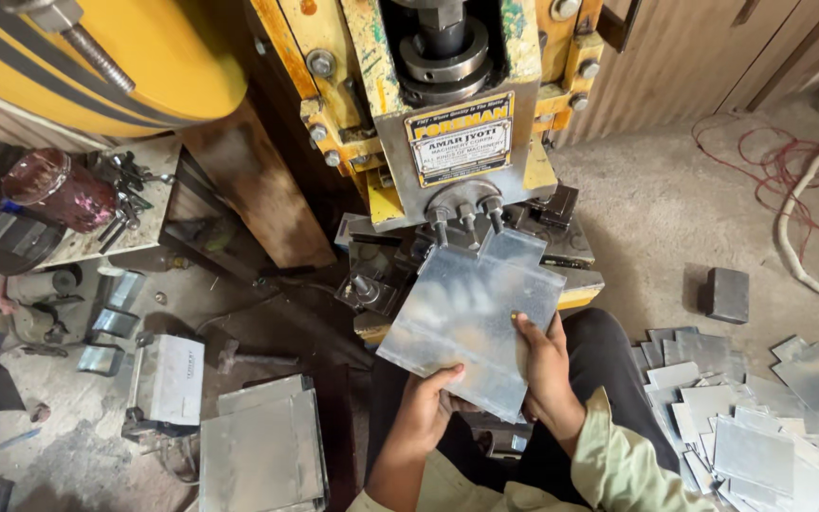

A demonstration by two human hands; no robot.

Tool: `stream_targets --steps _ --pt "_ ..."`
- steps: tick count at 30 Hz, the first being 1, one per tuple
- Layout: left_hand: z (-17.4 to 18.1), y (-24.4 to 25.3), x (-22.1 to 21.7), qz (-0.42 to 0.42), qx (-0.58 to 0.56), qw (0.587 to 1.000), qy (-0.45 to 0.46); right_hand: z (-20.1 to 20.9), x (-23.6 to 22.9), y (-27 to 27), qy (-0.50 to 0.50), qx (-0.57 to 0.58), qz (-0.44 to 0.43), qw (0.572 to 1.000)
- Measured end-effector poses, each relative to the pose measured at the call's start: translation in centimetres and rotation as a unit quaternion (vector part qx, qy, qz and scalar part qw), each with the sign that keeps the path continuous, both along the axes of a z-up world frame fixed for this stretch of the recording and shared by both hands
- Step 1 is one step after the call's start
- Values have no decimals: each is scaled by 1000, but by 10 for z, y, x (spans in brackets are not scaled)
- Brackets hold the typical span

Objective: The person operates a hydraulic press machine to cut or punch metal sheets. They repeatedly pick up rectangular metal sheets, place them into the press, and remove the processed pieces, stacking them on the floor.

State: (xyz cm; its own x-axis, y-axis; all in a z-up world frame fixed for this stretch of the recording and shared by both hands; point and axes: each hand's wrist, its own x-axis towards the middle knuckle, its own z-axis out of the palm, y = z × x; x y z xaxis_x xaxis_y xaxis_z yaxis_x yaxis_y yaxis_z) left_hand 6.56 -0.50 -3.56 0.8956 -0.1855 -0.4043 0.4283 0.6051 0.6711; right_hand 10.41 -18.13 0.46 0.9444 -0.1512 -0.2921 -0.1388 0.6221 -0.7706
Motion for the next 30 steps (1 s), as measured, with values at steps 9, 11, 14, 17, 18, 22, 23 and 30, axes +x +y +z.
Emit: stream_targets --steps 9,11,14,17,18,22,23,30 --pt "12 -7 1 30 -20 999 4 -25 -9 -46 -14 -116 -12 993" --pt "3 -5 3 23 2 1000 -2 -21 -8 -45 -91 -409 -65 905" --pt "-7 -8 -14 10 -12 1000 20 8 -9 -49 -328 -753 -145 552" --pt "3 -5 -50 -50 -116 990 -64 14 -20 -57 -418 -679 -64 601" --pt "10 2 -63 -80 -160 977 -114 8 -24 -66 -427 -656 -53 620" --pt "30 27 -103 -160 -263 922 -233 -53 -78 -62 -269 -517 -2 813" --pt "31 31 -98 -166 -232 935 -211 -65 -86 -58 -177 -459 7 871" --pt "84 30 -65 -206 -28 941 -267 -57 -69 -15 -31 -150 -17 988"
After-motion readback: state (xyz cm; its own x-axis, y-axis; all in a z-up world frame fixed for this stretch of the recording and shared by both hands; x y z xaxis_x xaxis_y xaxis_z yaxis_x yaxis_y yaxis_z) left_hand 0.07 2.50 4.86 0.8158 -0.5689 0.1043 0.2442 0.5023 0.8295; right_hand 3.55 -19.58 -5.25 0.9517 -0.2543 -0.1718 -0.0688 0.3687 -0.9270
